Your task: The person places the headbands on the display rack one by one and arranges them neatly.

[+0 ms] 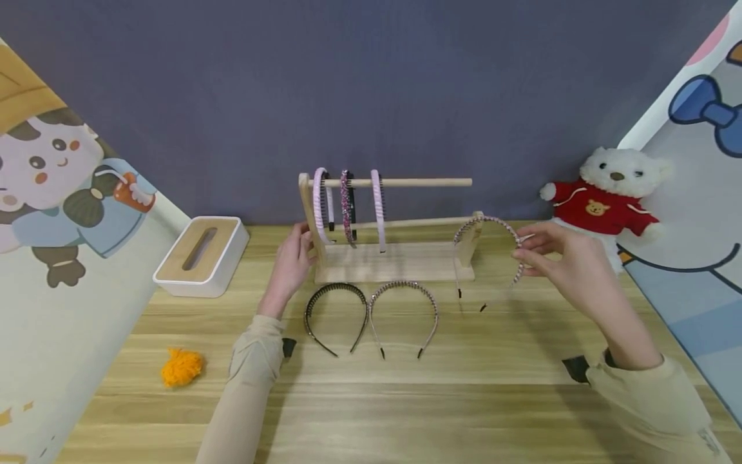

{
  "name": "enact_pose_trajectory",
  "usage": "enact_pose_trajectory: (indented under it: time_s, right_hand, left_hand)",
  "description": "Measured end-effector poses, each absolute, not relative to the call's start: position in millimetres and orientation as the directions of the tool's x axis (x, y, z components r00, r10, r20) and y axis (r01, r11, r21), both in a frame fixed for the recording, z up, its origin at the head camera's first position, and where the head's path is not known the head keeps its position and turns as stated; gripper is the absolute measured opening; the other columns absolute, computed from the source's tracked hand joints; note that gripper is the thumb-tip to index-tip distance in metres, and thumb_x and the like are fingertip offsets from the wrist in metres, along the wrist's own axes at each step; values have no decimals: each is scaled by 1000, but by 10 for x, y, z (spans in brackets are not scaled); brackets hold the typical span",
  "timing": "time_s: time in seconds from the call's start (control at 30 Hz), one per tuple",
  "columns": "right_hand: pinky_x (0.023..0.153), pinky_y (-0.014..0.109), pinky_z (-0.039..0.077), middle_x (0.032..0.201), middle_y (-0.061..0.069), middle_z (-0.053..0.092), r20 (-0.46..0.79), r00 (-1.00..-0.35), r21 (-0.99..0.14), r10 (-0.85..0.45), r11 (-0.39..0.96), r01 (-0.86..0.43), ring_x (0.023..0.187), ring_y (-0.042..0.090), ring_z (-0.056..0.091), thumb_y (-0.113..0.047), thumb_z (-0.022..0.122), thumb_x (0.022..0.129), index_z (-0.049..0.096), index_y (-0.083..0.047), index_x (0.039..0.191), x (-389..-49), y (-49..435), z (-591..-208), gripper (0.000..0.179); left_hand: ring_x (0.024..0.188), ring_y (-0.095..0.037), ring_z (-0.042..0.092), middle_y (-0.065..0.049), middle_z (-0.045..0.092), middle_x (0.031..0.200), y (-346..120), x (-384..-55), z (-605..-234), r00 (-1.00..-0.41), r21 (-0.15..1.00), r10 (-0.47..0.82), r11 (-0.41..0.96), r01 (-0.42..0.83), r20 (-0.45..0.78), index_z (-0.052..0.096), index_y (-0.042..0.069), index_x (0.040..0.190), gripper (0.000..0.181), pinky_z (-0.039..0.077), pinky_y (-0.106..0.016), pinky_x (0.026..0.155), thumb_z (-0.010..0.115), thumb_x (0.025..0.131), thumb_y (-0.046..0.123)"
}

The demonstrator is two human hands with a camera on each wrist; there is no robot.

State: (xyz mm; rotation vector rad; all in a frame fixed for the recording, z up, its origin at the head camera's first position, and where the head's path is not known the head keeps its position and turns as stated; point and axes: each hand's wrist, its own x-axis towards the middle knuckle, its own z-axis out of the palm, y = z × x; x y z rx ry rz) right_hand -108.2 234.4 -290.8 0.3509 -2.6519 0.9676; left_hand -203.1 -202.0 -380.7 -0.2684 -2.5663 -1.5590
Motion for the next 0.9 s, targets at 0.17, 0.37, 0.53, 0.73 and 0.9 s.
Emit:
enact_pose_trajectory:
  time_s: [0.17, 0.37, 0.53, 0.73, 0.9]
  right_hand:
    - [58, 9, 60, 98, 23, 73, 349, -930, -593, -113, 742, -313, 79, 20, 73, 7, 84, 89, 70, 9, 124, -1103, 2315, -2814, 38]
    - [58, 3, 54, 100, 24, 74, 348, -935, -557, -70, 787, -266, 84, 41, 75, -2, 86, 91, 71, 5, 124, -1121, 2285, -2735, 37]
    - [60, 1, 53, 102, 23, 74, 357, -933, -565, -41, 786, -250, 75, 8, 73, -4, 85, 93, 70, 4, 126, -1155, 2270, -2691, 37]
    - [60, 0, 52, 102, 26, 73, 408, -912, -577, -34, 765, -287, 70, -22, 56, 0, 84, 92, 70, 5, 127, -1211, 2252, -2611, 39]
    - [58, 0, 51, 103, 27, 73, 429, -903, -575, -33, 761, -301, 69, -23, 55, 0, 85, 91, 71, 4, 127, -1264, 2216, -2573, 38]
  left_hand:
    - [129, -55, 59, -36, 51, 148, -2020, -2029, -3808, -976, 865, 81, 454, 215, 201, 43, -10, 152, 42, 64, -51, 99, 34, 119, 15]
    - [131, -52, 59, -35, 51, 149, -2015, -2033, -3797, -979, 868, 81, 455, 202, 186, 44, -8, 153, 42, 64, -51, 99, 34, 119, 16]
    - [132, -52, 58, -35, 49, 152, -2012, -2039, -3798, -981, 873, 88, 448, 195, 173, 42, -8, 154, 43, 64, -51, 101, 33, 119, 16]
    - [133, -52, 57, -35, 47, 153, -2015, -2055, -3816, -981, 876, 93, 442, 192, 169, 41, -8, 155, 44, 63, -51, 101, 32, 119, 16]
    - [132, -53, 57, -36, 48, 152, -2016, -2061, -3824, -979, 871, 92, 447, 203, 181, 41, -9, 155, 44, 64, -52, 101, 32, 119, 16]
